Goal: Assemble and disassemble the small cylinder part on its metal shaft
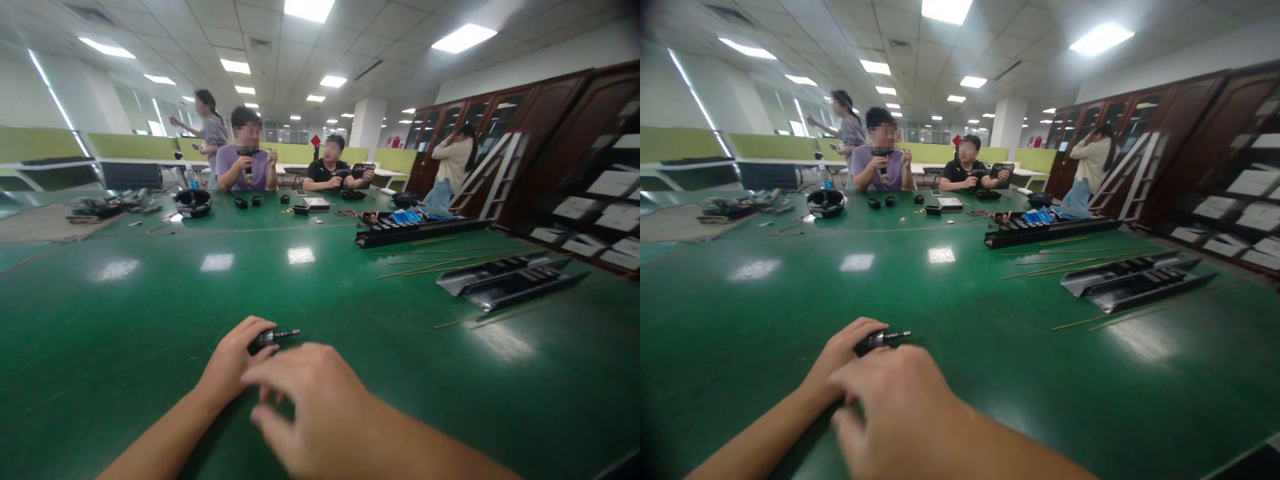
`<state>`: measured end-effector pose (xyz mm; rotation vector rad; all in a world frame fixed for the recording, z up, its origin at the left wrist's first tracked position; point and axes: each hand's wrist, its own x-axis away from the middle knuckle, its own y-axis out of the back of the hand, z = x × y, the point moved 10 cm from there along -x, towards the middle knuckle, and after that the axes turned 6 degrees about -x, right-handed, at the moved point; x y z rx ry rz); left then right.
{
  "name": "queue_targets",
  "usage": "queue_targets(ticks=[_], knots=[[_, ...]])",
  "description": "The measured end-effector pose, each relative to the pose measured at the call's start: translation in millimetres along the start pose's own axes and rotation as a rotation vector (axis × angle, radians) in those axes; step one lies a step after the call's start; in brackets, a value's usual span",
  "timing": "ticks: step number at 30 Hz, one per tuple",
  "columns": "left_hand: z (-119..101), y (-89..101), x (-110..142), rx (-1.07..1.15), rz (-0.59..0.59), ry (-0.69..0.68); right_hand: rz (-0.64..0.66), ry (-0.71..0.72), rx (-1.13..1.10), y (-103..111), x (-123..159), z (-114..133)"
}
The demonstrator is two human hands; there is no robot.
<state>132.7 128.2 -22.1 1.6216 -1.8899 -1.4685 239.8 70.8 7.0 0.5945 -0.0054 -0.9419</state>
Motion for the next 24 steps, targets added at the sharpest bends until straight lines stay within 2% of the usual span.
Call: queue_targets(ticks=[2,4,5,8,11,20,24], knots=[[1,-2.7,0,0.023,0.015,-0.001,-0.241,0.025,0.075,42,-15,7],[2,-4.0,0,0.019,0.016,0.002,-0.390,0.039,0.123,61,-19,-8],[3,-4.5,0,0.014,0.016,0.004,-0.393,0.055,0.142,61,-20,-19],[5,-3.9,1,0.014,0.008,0.010,-0.290,0.038,0.172,47,-25,-56],[8,-1.0,2,0.010,-0.015,0.044,-0.216,-0.010,0.165,37,-27,-75],[15,-9.9,3,0.000,0.052,0.112,-0.215,-0.035,0.196,37,-28,-77],[18,-18.0,5,0.032,0.145,0.186,-0.233,-0.023,0.176,38,-27,-76]])
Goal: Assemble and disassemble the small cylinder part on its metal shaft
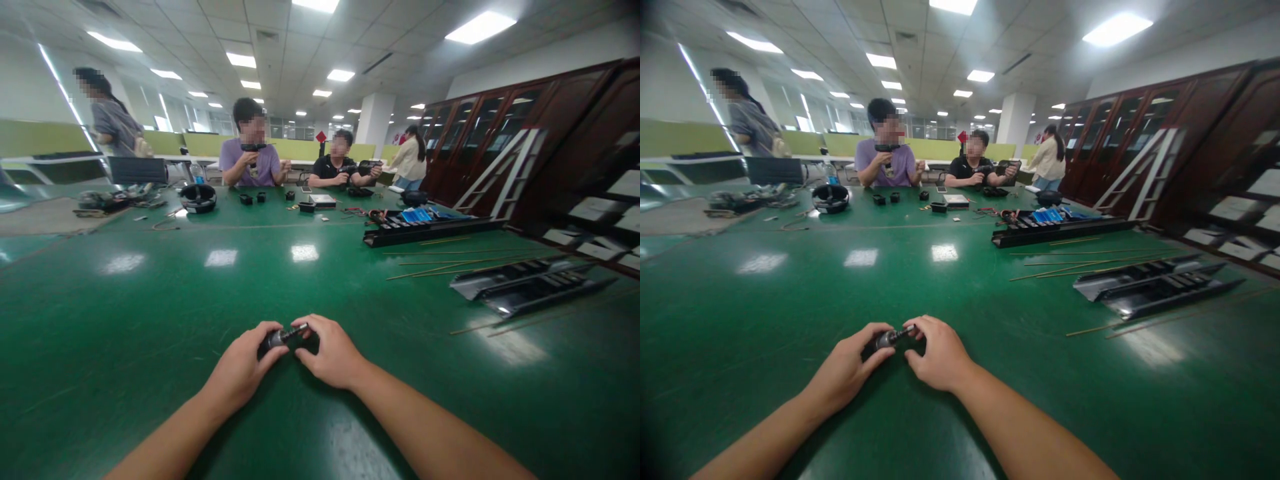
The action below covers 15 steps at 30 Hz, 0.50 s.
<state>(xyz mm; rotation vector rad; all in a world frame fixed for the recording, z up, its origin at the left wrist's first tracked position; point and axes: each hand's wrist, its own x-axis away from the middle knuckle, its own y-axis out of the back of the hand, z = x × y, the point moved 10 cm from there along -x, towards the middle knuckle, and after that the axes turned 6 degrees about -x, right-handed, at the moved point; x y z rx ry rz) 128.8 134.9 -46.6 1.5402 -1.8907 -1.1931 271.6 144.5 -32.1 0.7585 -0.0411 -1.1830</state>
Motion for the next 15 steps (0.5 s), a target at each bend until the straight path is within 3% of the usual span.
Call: queue_targets(ticks=[7,15], knots=[[-3,-3.8,1,0.171,0.044,0.025,0.012,0.033,-0.024,-1,2,8],[-20,-9.3,6,0.167,0.096,-0.096,-0.007,0.151,-0.082,0,4,26]])
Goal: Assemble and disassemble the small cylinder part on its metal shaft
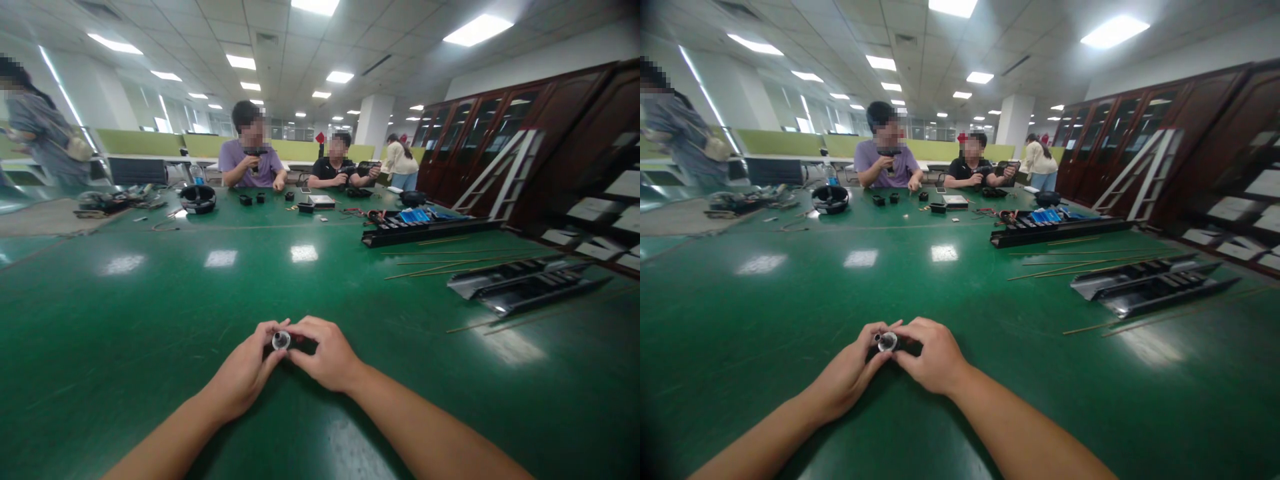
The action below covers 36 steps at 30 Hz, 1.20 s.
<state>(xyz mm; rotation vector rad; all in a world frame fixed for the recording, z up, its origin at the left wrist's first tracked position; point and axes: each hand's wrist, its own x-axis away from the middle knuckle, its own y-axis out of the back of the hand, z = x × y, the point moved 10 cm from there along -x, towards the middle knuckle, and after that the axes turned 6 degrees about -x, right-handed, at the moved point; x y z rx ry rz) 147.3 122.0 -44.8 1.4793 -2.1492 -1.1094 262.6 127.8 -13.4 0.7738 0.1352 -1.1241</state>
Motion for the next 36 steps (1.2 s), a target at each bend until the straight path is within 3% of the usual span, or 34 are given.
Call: queue_targets(ticks=[6,12,23,32,36], knots=[[-3,8.2,-1,-0.015,-0.069,-0.079,-0.093,-0.038,-0.007,7,1,-11],[-11,23.7,1,-0.173,-0.189,-0.151,-0.056,-0.071,0.004,6,1,-13],[1,25.8,0,-0.150,-0.216,-0.058,0.066,-0.104,0.091,-7,2,-23],[8,24.4,0,-0.169,-0.215,0.015,0.070,-0.174,0.057,-7,4,-24],[4,24.6,2,-0.185,-0.221,0.009,0.076,-0.131,0.081,-6,2,-18]])
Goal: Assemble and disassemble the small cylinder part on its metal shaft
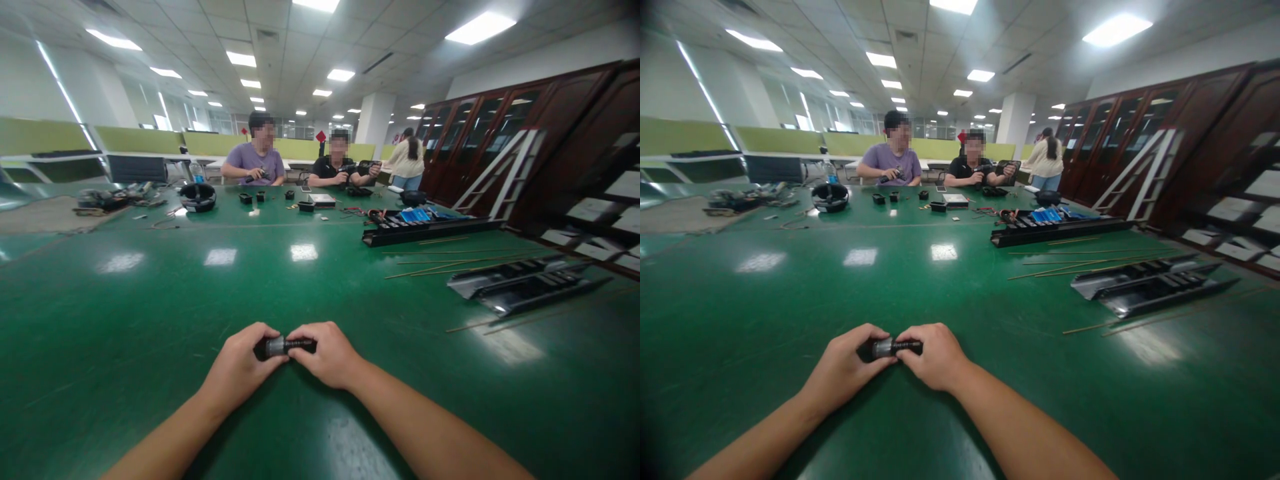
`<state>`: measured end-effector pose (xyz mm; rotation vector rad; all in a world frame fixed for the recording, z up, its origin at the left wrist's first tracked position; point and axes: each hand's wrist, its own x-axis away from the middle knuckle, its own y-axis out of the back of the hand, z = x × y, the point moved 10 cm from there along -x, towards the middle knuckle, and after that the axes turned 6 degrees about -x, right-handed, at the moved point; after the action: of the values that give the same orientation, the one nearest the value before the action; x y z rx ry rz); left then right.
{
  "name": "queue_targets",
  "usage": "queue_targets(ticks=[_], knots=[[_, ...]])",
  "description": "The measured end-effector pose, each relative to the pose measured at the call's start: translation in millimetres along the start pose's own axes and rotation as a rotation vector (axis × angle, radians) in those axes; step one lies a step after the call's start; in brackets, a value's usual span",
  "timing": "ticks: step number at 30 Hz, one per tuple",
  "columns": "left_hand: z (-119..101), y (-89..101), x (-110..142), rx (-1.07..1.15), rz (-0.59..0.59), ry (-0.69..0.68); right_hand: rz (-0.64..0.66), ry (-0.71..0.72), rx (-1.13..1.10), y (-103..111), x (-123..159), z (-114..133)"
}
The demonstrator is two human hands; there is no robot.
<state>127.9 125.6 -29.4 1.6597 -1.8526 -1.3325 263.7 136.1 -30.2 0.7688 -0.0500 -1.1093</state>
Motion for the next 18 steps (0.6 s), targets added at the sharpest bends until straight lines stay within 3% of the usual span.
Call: queue_targets(ticks=[9,18], knots=[[-3.8,-0.7,-0.2,0.007,-0.005,-0.013,0.005,0.079,0.007,0.1,0.6,7.2],[-6.4,2.4,0.3,0.014,-0.017,-0.046,-0.002,0.061,0.001,1.7,0.5,5.8]])
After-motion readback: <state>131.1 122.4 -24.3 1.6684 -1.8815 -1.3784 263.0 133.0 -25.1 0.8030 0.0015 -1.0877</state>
